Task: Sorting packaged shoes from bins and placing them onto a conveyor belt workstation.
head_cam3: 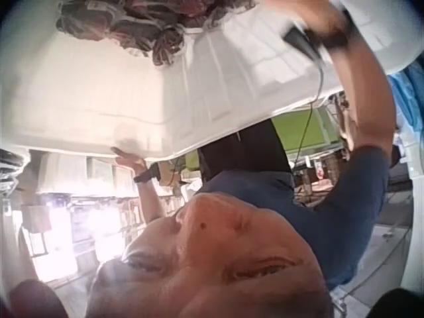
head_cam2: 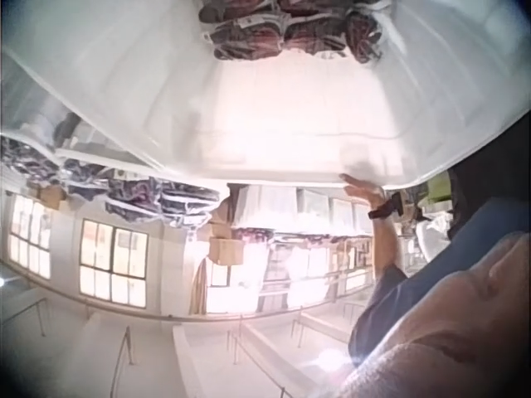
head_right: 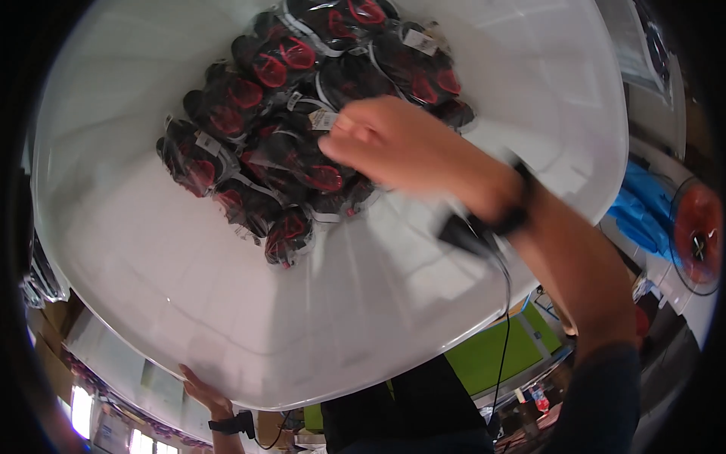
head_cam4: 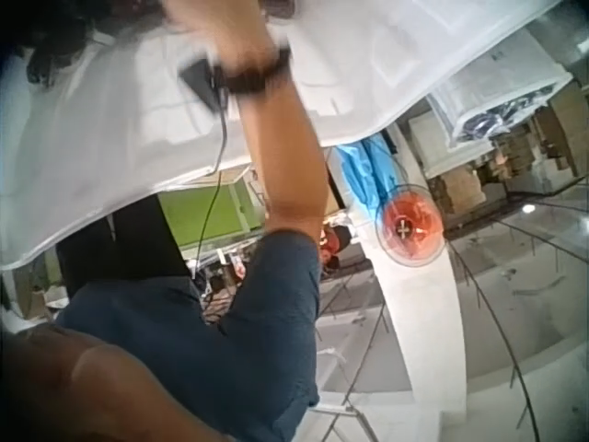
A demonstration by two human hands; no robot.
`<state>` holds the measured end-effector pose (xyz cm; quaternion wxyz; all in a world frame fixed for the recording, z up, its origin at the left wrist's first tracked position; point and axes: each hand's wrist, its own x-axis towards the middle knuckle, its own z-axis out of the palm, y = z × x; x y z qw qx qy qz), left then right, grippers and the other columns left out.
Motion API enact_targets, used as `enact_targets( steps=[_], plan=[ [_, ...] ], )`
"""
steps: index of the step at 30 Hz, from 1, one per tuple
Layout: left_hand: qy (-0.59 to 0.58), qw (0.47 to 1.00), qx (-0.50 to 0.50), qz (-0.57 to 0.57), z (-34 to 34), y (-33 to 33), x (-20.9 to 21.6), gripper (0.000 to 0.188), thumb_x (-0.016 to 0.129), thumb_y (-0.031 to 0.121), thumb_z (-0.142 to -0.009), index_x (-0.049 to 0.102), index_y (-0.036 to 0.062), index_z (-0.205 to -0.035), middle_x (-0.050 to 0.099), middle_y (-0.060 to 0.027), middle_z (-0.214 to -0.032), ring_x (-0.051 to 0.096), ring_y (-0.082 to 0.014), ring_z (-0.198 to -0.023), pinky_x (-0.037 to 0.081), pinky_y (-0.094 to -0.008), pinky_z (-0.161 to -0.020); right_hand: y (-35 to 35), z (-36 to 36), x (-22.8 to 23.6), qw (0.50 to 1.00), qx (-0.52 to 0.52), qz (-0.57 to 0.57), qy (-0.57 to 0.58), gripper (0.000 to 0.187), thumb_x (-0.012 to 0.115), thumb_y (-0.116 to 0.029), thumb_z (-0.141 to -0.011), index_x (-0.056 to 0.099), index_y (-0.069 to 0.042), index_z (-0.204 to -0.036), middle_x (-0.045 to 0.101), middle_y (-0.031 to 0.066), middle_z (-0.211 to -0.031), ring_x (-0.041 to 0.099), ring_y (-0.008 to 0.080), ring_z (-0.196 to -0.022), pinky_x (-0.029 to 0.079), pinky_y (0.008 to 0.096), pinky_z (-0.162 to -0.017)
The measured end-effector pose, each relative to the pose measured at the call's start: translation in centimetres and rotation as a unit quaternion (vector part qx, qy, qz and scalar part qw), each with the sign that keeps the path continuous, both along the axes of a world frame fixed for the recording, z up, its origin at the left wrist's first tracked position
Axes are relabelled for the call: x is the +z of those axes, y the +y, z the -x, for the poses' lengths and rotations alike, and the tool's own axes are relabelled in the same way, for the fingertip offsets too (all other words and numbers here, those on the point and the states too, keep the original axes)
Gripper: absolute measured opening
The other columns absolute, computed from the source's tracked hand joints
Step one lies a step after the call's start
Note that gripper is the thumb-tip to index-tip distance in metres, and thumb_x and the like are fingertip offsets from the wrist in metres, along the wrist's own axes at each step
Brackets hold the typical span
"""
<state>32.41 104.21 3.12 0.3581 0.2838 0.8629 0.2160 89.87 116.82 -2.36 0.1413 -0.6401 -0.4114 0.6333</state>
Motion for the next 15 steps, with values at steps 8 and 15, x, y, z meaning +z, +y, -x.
enact_targets(
  steps=[8, 15],
  plan=[
    [0.029, 0.999, 0.020, -0.035, -2.1, 0.1, -1.3, 0.065, 0.051, 0.051, -0.106, 0.051, -0.0081, -0.134, 0.062, -0.0159, -0.118, 0.064, -0.0261, -0.099, 0.056, -0.0386, -0.080, -3.8, 3.9, -29.9, 0.927, 0.080, 0.119, -0.346, 0.115, 0.091, -0.047, -0.063, 0.032, 0.000, -0.151, 0.042, 0.0407, -0.143, 0.051, 0.0528, -0.131, 0.047, 0.0494, -0.108],
    [-0.021, 1.000, 0.010, -0.015, -0.6, -0.6, -1.0, 0.060, 0.052, 0.046, -0.107, 0.051, -0.0084, -0.133, 0.063, -0.0157, -0.116, 0.064, -0.0236, -0.099, 0.056, -0.0374, -0.079, -7.0, 4.4, -31.8, 0.968, -0.006, 0.021, -0.251, 0.095, 0.087, -0.055, -0.063, 0.057, 0.005, -0.130, 0.066, 0.0285, -0.120, 0.063, 0.0409, -0.118, 0.048, 0.0450, -0.101]
  ],
)
